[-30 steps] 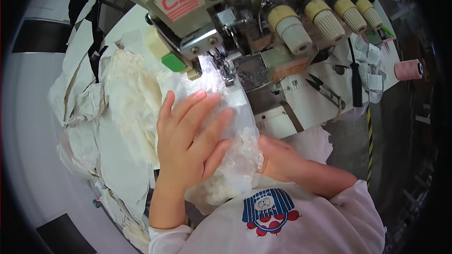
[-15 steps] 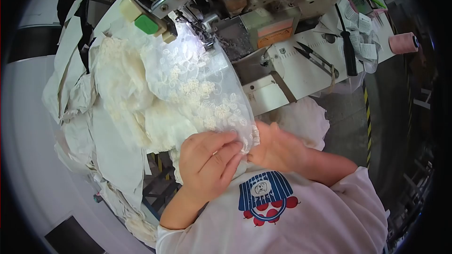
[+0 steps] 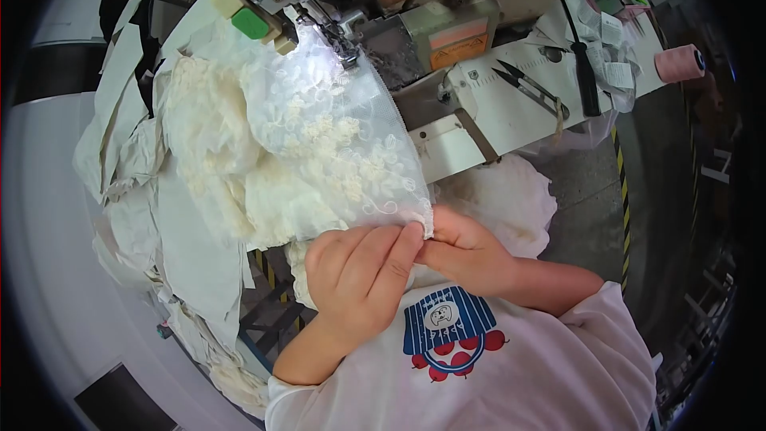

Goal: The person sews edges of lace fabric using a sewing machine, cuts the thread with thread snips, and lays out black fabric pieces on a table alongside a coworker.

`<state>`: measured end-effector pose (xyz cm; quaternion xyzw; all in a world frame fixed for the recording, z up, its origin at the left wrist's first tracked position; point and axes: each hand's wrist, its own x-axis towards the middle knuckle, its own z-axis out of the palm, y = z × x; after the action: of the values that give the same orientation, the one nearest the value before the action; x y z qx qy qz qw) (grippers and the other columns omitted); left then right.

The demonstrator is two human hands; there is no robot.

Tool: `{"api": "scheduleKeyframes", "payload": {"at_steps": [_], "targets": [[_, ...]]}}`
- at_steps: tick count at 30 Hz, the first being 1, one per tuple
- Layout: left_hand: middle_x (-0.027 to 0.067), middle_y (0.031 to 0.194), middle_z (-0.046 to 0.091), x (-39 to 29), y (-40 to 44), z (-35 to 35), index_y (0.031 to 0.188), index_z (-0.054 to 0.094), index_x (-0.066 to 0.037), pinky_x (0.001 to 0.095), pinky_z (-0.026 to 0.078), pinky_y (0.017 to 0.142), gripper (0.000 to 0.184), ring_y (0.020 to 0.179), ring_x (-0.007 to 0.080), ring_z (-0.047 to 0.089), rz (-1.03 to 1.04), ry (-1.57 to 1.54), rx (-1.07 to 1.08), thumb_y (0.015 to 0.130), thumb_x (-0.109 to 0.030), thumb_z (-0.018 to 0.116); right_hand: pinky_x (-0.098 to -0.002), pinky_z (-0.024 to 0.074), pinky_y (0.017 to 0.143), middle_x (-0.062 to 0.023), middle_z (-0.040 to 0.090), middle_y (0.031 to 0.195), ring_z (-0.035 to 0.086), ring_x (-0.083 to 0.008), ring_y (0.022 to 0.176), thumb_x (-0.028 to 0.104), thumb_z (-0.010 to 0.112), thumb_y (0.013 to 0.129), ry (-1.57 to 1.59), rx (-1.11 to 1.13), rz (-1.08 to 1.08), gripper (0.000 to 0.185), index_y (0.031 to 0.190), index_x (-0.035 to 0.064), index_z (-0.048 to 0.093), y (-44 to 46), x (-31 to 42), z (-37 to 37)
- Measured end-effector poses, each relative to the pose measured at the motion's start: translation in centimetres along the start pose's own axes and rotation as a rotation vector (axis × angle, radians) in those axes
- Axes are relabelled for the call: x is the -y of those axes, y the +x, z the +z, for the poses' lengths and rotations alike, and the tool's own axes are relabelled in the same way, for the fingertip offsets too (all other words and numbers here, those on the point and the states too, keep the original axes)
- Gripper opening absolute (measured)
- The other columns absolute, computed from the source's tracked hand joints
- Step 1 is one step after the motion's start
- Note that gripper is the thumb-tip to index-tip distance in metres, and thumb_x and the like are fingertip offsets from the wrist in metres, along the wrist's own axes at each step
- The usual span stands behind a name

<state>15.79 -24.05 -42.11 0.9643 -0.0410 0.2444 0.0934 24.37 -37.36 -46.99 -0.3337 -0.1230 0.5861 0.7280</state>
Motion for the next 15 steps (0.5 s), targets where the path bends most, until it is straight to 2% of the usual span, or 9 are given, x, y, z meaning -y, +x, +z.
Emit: {"api": "scheduleKeyframes", "payload": {"at_steps": [5,7,8,11,13,14,15], "targets": [[0.0021,0.092,0.062,-0.2,-0.2,0.0,0.098,0.07,-0.005,0.0296,0.041,0.061,0.036,0.076,0.0157,0.057,0.005,0.014,0.01,0.065,-0.015,0.061,-0.0277,0.0435,0.094,-0.0065,0.056,0.12,0.053,-0.0123,0.112,0.004,0.047,0.095,0.093,0.044,0.021,0.034,0.129,-0.0007,0.045,-0.1,-0.6,-0.2],[0.0016,0.091,0.061,-0.3,-0.3,0.0,0.097,0.07,-0.005,0.0299,0.041,0.062,0.035,0.077,0.0154,0.058,0.038,0.021,0.013,0.064,-0.015,0.062,-0.0281,0.0435,0.094,-0.0069,0.055,0.121,0.052,-0.0134,0.113,0.008,0.048,0.095,0.37,0.043,0.025,0.035,0.13,0.0,0.045,-0.3,-0.8,0.0],[0.0016,0.091,0.061,-0.4,-0.3,-0.1,0.097,0.07,-0.005,0.0299,0.041,0.062,0.035,0.077,0.0154,0.058,0.039,0.023,0.012,0.064,-0.015,0.062,-0.0281,0.0435,0.094,-0.0069,0.055,0.121,0.052,-0.0134,0.113,0.008,0.048,0.095,0.369,0.045,0.024,0.035,0.13,0.0,0.045,-0.4,-0.6,0.1],[0.0015,0.093,0.063,-0.6,-0.2,-0.1,0.095,0.07,-0.006,0.0299,0.042,0.063,0.031,0.079,0.0155,0.058,0.033,0.091,0.022,0.066,-0.015,0.064,-0.0256,0.0458,0.087,-0.0047,0.057,0.115,0.055,-0.0109,0.105,0.015,0.048,0.097,0.444,0.013,0.074,0.034,0.128,0.0018,0.047,-0.2,0.4,0.3],[0.0021,0.097,0.064,-0.6,-0.5,0.1,0.094,0.07,-0.007,0.0294,0.043,0.065,0.026,0.081,0.0159,0.058,0.052,0.127,-0.009,0.07,-0.016,0.065,-0.0221,0.0459,0.077,-0.0015,0.058,0.108,0.054,-0.0064,0.094,0.021,0.049,0.099,0.224,-0.069,0.154,0.031,0.124,0.0032,0.051,-0.3,0.3,0.3],[0.0027,0.1,0.065,-0.7,-0.8,0.1,0.093,0.069,-0.008,0.0291,0.044,0.067,0.022,0.083,0.0162,0.059,0.057,0.138,-0.006,0.073,-0.016,0.066,-0.0204,0.0444,0.067,0.0015,0.059,0.097,0.052,-0.0036,0.082,0.027,0.05,0.099,0.137,-0.141,0.099,0.029,0.116,0.0036,0.057,0.2,0.6,0.9],[0.0023,0.096,0.063,-1.0,-0.9,0.1,0.09,0.069,-0.009,0.0307,0.043,0.066,0.02,0.082,0.0173,0.058,0.046,0.11,-0.003,0.071,-0.015,0.07,-0.0207,0.0445,0.066,0.0017,0.059,0.092,0.052,-0.0037,0.079,0.027,0.052,0.098,0.099,-0.176,0.127,0.028,0.112,0.0031,0.059,0.3,0.6,0.9]]}}
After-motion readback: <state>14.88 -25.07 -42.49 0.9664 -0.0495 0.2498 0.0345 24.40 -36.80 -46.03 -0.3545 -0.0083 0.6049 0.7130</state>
